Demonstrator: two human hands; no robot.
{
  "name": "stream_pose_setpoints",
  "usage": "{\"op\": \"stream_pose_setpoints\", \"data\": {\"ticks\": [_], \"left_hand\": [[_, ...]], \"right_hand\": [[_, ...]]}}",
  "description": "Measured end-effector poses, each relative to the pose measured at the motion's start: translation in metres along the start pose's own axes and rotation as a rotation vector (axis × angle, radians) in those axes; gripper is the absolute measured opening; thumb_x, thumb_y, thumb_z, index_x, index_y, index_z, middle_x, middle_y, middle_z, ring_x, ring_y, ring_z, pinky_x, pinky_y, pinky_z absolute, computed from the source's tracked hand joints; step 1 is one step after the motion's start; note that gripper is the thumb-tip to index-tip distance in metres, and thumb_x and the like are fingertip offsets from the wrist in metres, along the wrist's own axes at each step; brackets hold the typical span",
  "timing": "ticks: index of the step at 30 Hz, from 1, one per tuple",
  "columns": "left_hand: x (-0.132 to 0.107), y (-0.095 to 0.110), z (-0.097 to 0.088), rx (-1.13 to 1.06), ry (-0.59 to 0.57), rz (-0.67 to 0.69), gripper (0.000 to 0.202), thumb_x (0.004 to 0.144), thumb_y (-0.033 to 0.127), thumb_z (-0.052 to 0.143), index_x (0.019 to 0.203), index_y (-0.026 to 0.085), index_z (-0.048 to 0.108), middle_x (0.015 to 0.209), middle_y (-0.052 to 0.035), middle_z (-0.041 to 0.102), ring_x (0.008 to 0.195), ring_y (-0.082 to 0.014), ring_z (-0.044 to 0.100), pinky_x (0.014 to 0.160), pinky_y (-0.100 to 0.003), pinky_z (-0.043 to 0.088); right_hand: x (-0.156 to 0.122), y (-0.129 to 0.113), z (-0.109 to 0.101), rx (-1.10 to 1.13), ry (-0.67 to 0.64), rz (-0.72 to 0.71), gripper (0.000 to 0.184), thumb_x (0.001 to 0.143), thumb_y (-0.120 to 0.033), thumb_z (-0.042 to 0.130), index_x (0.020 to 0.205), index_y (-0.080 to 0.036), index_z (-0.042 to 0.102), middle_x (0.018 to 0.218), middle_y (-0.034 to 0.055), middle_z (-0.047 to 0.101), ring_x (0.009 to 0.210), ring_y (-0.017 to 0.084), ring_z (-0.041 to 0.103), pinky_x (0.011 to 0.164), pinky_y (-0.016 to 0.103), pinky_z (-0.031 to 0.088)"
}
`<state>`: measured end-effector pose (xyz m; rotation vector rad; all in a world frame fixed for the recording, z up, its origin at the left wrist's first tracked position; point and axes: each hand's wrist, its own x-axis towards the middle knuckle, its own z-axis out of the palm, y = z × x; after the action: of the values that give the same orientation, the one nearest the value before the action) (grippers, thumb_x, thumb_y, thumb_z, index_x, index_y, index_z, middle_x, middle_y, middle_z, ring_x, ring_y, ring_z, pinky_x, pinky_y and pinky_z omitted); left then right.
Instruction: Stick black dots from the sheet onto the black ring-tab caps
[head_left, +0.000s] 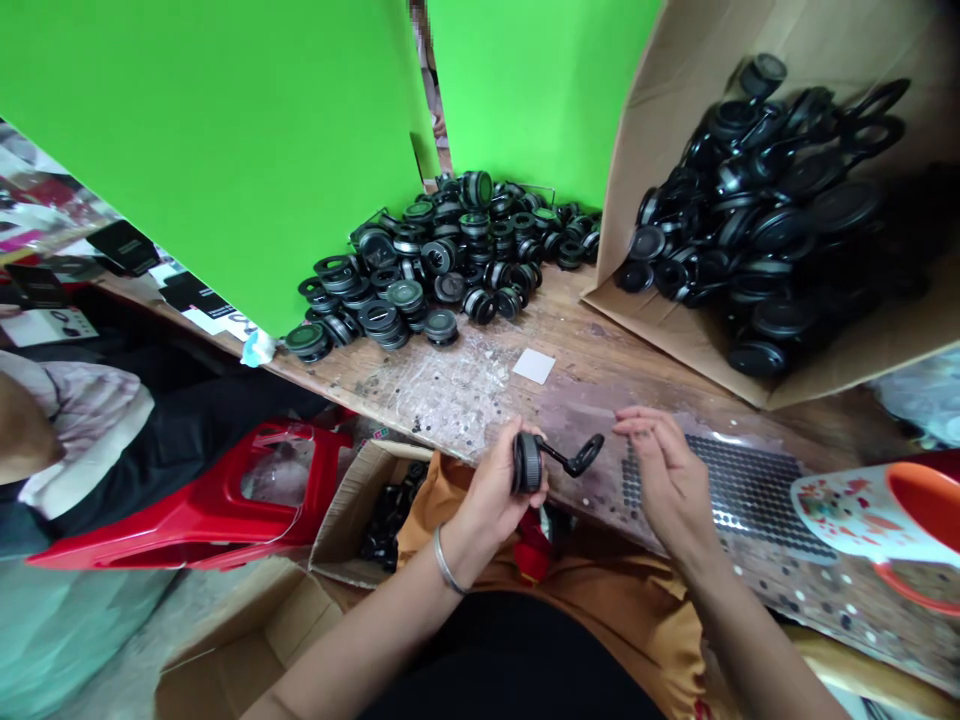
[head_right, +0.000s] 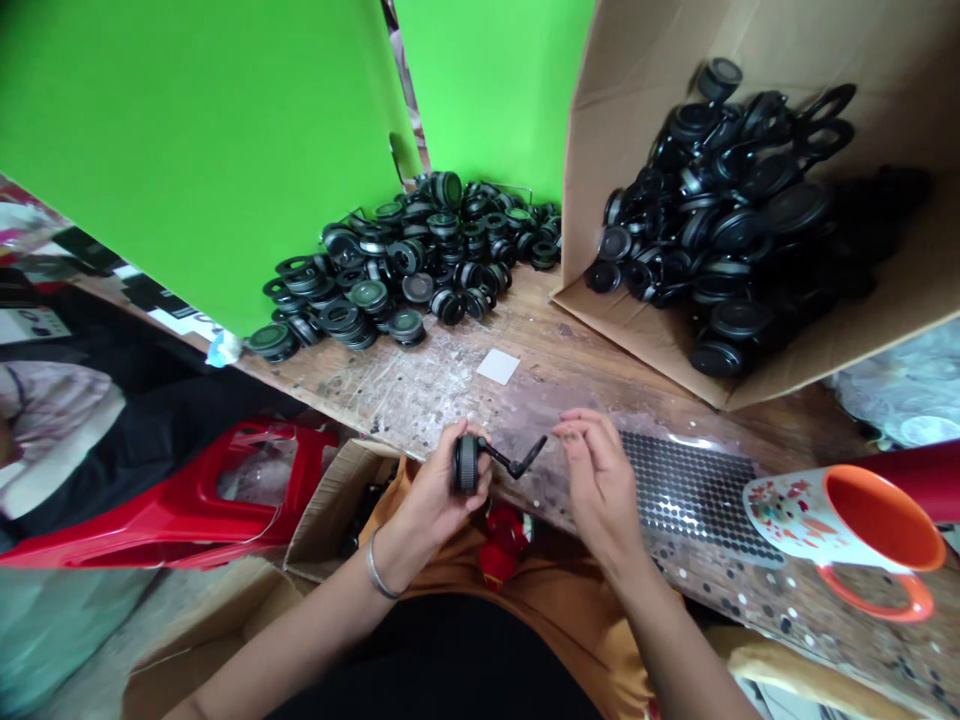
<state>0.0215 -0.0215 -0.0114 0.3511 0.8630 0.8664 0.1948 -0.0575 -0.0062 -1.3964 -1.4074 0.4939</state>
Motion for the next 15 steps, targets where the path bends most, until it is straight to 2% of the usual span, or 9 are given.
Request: {"op": "stream_pose_setpoints", "data": {"ticks": [1, 3, 5, 7, 9, 11, 13, 15], "left_hand": [[-0.001, 0.001, 0.001, -0.015, -0.043, -0.059, 0.035, 0.088, 0.053, 0.055, 0.080, 0.019, 0.058, 0.050, 0.0036, 0.051, 0.038, -0.0101, 0.047, 0.033, -0.016, 0.032], [-0.003, 0.002, 0.002, -0.012, -0.116, -0.157, 0.044, 0.090, 0.057, 0.051, 0.076, 0.016, 0.060, 0.050, 0.0005, 0.054, 0.042, -0.0115, 0.052, 0.040, -0.018, 0.042], [-0.005, 0.000, 0.002, 0.005, -0.152, -0.200, 0.055, 0.092, 0.061, 0.045, 0.069, 0.014, 0.061, 0.053, -0.0030, 0.058, 0.047, -0.0129, 0.057, 0.047, -0.021, 0.049], [-0.007, -0.003, 0.000, -0.021, -0.171, -0.215, 0.060, 0.093, 0.062, 0.040, 0.069, 0.012, 0.062, 0.061, -0.0065, 0.064, 0.052, -0.0145, 0.061, 0.050, -0.024, 0.052], [-0.010, -0.007, -0.002, -0.088, -0.198, -0.258, 0.059, 0.094, 0.061, 0.037, 0.078, 0.011, 0.064, 0.070, -0.0093, 0.069, 0.059, -0.0179, 0.066, 0.057, -0.029, 0.056], [-0.015, -0.014, -0.002, -0.155, -0.228, -0.330, 0.056, 0.095, 0.060, 0.037, 0.092, 0.012, 0.066, 0.076, -0.0114, 0.071, 0.069, -0.0235, 0.070, 0.069, -0.040, 0.058], [-0.021, -0.021, 0.000, -0.204, -0.237, -0.363, 0.056, 0.094, 0.059, 0.038, 0.103, 0.012, 0.065, 0.078, -0.0128, 0.072, 0.077, -0.0282, 0.072, 0.078, -0.051, 0.056], [-0.026, -0.029, 0.003, -0.248, -0.223, -0.350, 0.057, 0.093, 0.061, 0.040, 0.108, 0.012, 0.064, 0.082, -0.0143, 0.073, 0.082, -0.0312, 0.073, 0.083, -0.057, 0.053]], "right_hand": [[0.005, 0.001, -0.002, 0.066, -0.005, 0.009, 0.031, 0.100, -0.037, 0.043, 0.088, -0.020, 0.065, 0.101, 0.0077, 0.063, 0.102, 0.020, 0.059, 0.091, 0.035, 0.044], [0.007, -0.002, 0.002, 0.197, -0.102, -0.001, 0.042, 0.102, -0.041, 0.039, 0.075, -0.019, 0.062, 0.084, 0.0055, 0.062, 0.086, 0.018, 0.059, 0.080, 0.031, 0.044], [0.002, -0.009, 0.009, 0.310, -0.210, 0.008, 0.056, 0.103, -0.044, 0.031, 0.059, -0.018, 0.055, 0.066, 0.0030, 0.055, 0.067, 0.014, 0.054, 0.066, 0.028, 0.041], [-0.004, -0.017, 0.015, 0.358, -0.276, 0.057, 0.062, 0.103, -0.046, 0.028, 0.051, -0.019, 0.048, 0.055, 0.0010, 0.048, 0.055, 0.012, 0.047, 0.057, 0.027, 0.035], [-0.005, -0.023, 0.015, 0.353, -0.339, 0.142, 0.063, 0.102, -0.052, 0.031, 0.049, -0.019, 0.045, 0.050, -0.0002, 0.044, 0.050, 0.011, 0.043, 0.053, 0.026, 0.032], [0.001, -0.026, 0.010, 0.337, -0.441, 0.244, 0.066, 0.099, -0.059, 0.033, 0.048, -0.019, 0.044, 0.046, -0.0008, 0.042, 0.047, 0.010, 0.041, 0.051, 0.026, 0.031], [0.011, -0.026, 0.004, 0.337, -0.563, 0.331, 0.069, 0.096, -0.065, 0.032, 0.045, -0.020, 0.043, 0.042, -0.0013, 0.040, 0.043, 0.010, 0.038, 0.048, 0.025, 0.030], [0.020, -0.026, -0.001, 0.331, -0.654, 0.388, 0.071, 0.094, -0.068, 0.034, 0.044, -0.019, 0.043, 0.040, -0.0016, 0.039, 0.041, 0.009, 0.038, 0.046, 0.024, 0.029]]}}
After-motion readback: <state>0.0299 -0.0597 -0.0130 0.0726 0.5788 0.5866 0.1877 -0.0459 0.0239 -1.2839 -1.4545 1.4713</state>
